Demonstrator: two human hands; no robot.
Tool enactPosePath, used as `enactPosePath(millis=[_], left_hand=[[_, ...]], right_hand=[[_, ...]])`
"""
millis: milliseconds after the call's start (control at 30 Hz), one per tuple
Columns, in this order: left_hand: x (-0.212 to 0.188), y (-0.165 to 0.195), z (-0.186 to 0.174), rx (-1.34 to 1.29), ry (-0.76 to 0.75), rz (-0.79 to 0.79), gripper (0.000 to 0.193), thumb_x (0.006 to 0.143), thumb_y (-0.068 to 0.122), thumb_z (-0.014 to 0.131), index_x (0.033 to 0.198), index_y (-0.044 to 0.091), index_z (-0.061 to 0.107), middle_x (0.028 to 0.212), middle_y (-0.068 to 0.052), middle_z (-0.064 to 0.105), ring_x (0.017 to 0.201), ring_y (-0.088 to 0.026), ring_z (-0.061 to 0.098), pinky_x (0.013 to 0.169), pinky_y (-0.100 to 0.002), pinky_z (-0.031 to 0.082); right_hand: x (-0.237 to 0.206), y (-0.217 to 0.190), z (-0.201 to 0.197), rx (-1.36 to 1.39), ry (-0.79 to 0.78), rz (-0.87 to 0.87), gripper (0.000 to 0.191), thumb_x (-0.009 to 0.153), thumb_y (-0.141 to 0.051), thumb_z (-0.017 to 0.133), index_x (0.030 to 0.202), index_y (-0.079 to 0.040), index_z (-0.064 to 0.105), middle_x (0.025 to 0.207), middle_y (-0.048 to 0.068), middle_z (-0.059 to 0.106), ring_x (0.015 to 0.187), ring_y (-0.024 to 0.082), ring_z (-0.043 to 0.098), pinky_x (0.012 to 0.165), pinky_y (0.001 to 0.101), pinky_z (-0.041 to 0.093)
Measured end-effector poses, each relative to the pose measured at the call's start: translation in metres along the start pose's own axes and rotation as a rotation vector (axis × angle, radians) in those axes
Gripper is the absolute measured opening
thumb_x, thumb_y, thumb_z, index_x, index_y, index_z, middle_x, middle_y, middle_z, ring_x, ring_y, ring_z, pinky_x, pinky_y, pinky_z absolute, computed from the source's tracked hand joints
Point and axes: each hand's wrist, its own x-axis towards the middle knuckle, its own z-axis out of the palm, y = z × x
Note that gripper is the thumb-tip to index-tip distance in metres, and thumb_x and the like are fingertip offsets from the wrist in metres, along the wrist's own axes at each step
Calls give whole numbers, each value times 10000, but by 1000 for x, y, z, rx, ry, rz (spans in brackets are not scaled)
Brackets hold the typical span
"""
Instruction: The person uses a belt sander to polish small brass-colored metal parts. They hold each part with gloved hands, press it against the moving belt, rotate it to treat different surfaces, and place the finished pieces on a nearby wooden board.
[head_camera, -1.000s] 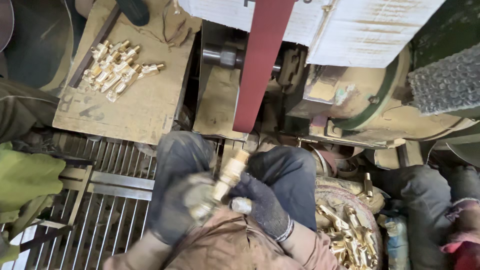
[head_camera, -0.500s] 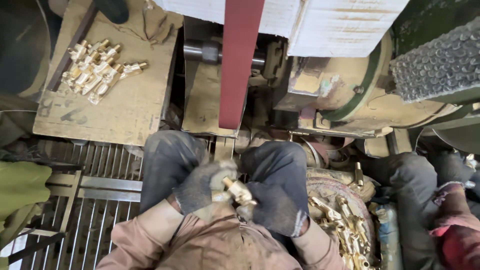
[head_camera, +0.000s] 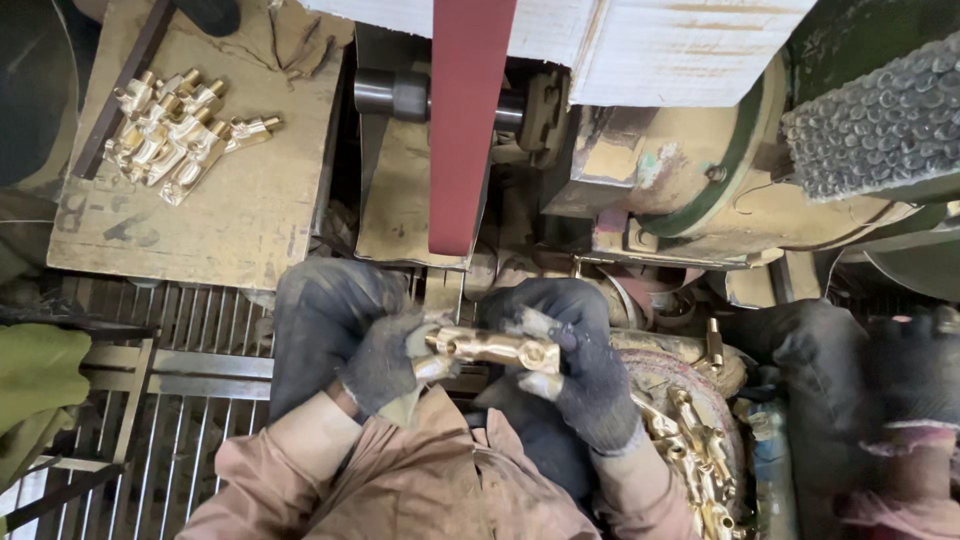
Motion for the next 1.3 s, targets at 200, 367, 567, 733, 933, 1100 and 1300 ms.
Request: enactPosePath(millis=[200,367,567,733,933,1100,1300], left_hand=[[38,-13,-11,-396,13,-182,387,828,9,761,1199,19,651,1068,-52,737,953,-110,722,827,-279,620],[77,-36,-16,-262,107,-229,407,778,-4,835,1161,-20,696,1028,-75,774,907,-134,734,808,-281,619],[88,-46,-12,-364,159,-247,450,729,10,838,1148,-2,676,983,-71,762,834,-137,732,738,-293,620],[89,-51,-13,-252,168,-269,421,732,43,873,1103,-16,684,926,-69,756,785,-135,700,698,-289,591],[87,-56,-13,-172,188,-357,285,713,76,889,930,-21,731,816,-90,755,705,-154,712,638,-310,588],[84,-51,-11,-35,228,-234,304,734,90,910,956,-21,734,843,-85,738,739,-128,673,652,-296,568],[81,-44,-10,-182,139,-310,253,786,55,854,999,-18,737,858,-80,740,768,-129,672,656,-292,571]], right_hand=[[30,39,8,-184,51,150,540,829,-188,846,1327,-70,675,1134,107,759,968,211,712,869,335,577],[59,85,21,-138,86,148,523,839,-183,829,1285,4,628,1141,147,758,1014,250,732,895,344,565],[64,120,29,-254,98,194,507,819,-193,844,1247,10,660,1092,162,765,996,282,765,882,361,585],[69,124,32,-306,101,118,494,834,-180,841,1246,20,656,1136,178,747,1037,303,746,893,363,584],[88,114,33,-265,65,93,517,841,-149,832,1283,32,632,1124,178,746,1046,282,735,906,354,570],[105,101,34,-19,33,208,505,873,-74,770,1347,6,615,1083,96,767,941,139,710,857,299,577],[122,101,38,158,25,319,510,881,-25,729,1378,3,617,1023,50,753,854,95,683,771,274,590]])
